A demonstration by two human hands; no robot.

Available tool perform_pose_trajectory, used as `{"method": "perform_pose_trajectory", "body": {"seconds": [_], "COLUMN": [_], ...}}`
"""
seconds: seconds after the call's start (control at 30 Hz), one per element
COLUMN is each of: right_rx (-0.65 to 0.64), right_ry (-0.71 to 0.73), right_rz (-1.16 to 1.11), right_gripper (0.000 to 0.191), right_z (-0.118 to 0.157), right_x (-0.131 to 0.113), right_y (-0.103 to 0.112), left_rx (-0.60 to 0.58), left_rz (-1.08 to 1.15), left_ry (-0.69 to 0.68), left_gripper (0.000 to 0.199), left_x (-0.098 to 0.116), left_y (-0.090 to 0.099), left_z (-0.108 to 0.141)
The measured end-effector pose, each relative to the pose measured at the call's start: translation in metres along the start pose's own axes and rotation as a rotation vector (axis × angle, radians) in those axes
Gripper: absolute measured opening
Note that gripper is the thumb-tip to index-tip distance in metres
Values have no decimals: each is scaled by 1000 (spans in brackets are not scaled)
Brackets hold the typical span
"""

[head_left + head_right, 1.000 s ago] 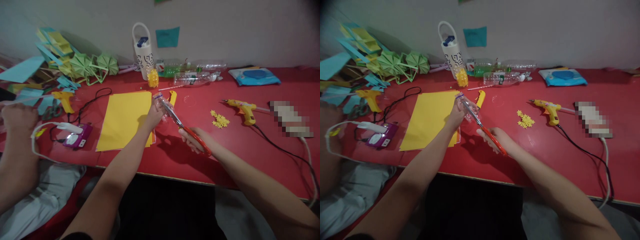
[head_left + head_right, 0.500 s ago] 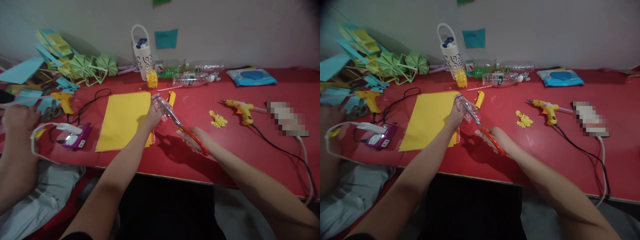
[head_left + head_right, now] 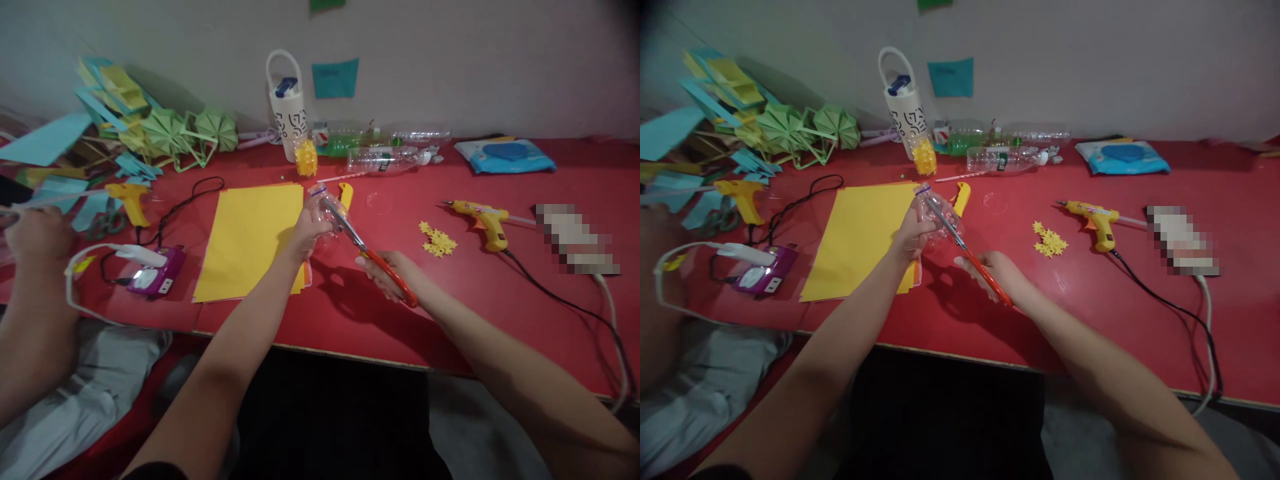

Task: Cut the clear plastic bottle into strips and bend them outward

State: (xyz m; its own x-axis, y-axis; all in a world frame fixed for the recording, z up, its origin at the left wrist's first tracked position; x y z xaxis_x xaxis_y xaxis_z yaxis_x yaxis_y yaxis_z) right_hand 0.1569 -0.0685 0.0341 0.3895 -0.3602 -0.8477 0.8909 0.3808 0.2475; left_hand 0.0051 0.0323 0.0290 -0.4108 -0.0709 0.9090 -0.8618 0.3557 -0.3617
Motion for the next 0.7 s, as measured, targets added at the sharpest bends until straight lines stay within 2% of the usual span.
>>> {"method": "perform_pose_trajectory", "body": {"seconds": [0.17, 0.33, 0.5, 0.7], "right_rx": [-3, -55, -80, -61], "right_ry": [-19, 12, 35, 19], "right_rz": [5, -30, -41, 21], "right_gripper": [56, 54, 53, 52], "right_z": [-1, -3, -2, 2], "right_x": [0, 1, -1, -5], "right_y": [2, 3, 4, 3], "left_rx": [-61, -46, -157, 8], "left_rz": [89, 121, 183, 131], "left_ry": [70, 130, 176, 160], "left_gripper": [63, 52, 41, 37], "left_x": [-1, -1, 6, -3], "left_y": [-4, -5, -12, -2], "left_z": [1, 0, 1, -4]}}
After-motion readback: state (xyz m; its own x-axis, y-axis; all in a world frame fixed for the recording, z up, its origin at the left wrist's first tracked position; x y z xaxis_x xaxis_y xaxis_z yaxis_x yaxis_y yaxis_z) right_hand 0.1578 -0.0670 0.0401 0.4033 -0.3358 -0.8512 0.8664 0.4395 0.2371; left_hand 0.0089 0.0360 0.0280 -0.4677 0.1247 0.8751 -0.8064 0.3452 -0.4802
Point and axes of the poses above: each hand's wrist, its own z-axis away from the middle knuckle, its own y-axis out of the back of the hand, x = y × z, the point moved 5 cm from there along -z, towards the middle knuckle, and after that the axes turned 4 degrees about -x, right-handed, at the moved point
